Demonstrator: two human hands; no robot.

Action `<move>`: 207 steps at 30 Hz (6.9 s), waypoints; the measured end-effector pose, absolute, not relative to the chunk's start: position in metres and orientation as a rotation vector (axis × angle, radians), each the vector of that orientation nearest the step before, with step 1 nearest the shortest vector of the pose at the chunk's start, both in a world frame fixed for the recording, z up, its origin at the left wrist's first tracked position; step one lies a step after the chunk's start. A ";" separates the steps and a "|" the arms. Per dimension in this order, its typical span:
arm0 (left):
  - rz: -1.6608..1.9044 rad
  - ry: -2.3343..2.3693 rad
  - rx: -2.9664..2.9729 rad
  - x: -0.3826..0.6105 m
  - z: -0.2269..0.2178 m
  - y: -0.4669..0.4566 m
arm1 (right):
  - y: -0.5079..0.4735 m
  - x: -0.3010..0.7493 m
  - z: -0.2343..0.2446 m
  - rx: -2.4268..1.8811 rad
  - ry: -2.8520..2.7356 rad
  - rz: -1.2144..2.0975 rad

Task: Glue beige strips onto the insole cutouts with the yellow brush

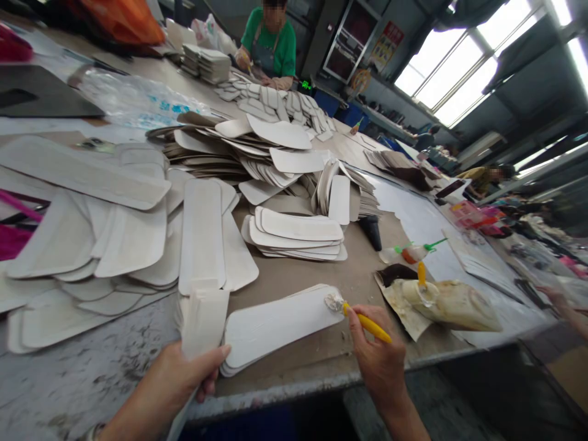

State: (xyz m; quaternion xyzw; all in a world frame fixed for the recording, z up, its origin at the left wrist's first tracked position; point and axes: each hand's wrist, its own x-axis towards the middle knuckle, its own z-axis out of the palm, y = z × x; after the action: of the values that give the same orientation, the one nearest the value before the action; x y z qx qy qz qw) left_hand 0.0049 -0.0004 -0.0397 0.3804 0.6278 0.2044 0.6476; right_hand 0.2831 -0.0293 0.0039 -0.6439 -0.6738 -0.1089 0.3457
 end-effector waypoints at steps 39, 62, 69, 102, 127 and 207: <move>0.667 1.085 0.780 0.002 0.019 -0.031 | -0.030 0.142 0.010 -1.389 -1.208 1.343; 0.863 1.110 0.489 0.013 0.012 -0.033 | -0.029 0.150 -0.005 -1.454 -1.094 1.051; 0.732 1.065 0.555 0.011 0.016 -0.036 | -0.024 0.161 0.014 -1.313 -0.647 1.249; 0.679 1.516 0.700 0.012 -0.021 0.008 | 0.052 0.180 0.009 -1.869 -2.635 1.065; 0.516 1.634 0.893 0.003 -0.026 0.007 | 0.006 0.280 0.007 -2.532 -2.287 0.466; 0.745 1.176 0.327 -0.029 -0.022 -0.001 | -0.047 0.258 0.005 -1.734 -0.576 1.337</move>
State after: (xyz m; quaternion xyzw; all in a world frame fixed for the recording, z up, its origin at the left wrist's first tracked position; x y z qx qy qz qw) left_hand -0.0286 -0.0013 -0.0216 0.1500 0.5391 0.3416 0.7551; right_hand 0.2576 -0.0471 0.0053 -0.6933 -0.2304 0.5346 0.4248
